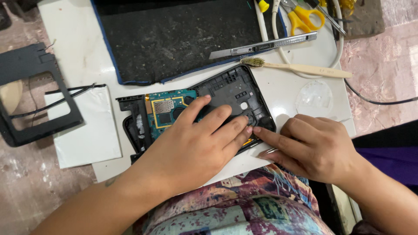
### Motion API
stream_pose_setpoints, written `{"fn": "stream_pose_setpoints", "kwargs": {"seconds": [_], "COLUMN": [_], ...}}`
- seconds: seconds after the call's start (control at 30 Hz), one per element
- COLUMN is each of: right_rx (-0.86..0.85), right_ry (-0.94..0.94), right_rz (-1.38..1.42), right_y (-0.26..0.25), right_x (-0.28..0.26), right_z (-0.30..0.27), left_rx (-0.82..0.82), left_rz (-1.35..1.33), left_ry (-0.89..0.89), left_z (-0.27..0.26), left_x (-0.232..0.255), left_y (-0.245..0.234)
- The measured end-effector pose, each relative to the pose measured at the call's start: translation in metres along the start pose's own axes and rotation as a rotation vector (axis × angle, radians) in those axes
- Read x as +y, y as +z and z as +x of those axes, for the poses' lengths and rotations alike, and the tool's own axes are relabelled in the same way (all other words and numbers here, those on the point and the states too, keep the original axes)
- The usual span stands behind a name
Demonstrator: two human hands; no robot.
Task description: The person disassembles a smartphone by removing the back cover and using a toothbrush to clean the internal components. They use tweezers to detach and reattach small connectors and ribbon cables on the motherboard, then place the motherboard back into the phone's chassis.
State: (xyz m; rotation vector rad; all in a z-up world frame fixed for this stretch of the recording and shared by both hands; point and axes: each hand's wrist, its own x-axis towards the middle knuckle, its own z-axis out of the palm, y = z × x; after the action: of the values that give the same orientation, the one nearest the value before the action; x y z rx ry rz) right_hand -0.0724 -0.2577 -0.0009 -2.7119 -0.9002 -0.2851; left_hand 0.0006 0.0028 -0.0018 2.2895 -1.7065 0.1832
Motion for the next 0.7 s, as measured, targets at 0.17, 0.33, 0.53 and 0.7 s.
{"fn": "stream_pose_setpoints", "kwargs": {"seconds": [0.17,0.33,0.53,0.7], "right_rx": [0.021,0.051,0.262,0.308], "right_ry": [-0.045,0.075,0.030,-0.012], "right_rz": [-0.116,0.101,0.084,0.068], "right_y": [-0.003,0.002,0.015,0.018], "right_x": [-0.011,-0.008,-0.007,-0.006], "right_z": [0.005,-0.001,-0.010,-0.011], "left_rx": [0.003,0.010,0.039,0.083], "left_rz": [0.006,-0.222,-0.273,-0.259], "left_ry": [0.001,-0.054,-0.017,-0.004], "left_z": [0.000,0.001,0.005,-0.006], "left_x": [0.000,-0.008,-0.012,0.016], "left_y": [0.004,0.002,-0.018,-0.056]}}
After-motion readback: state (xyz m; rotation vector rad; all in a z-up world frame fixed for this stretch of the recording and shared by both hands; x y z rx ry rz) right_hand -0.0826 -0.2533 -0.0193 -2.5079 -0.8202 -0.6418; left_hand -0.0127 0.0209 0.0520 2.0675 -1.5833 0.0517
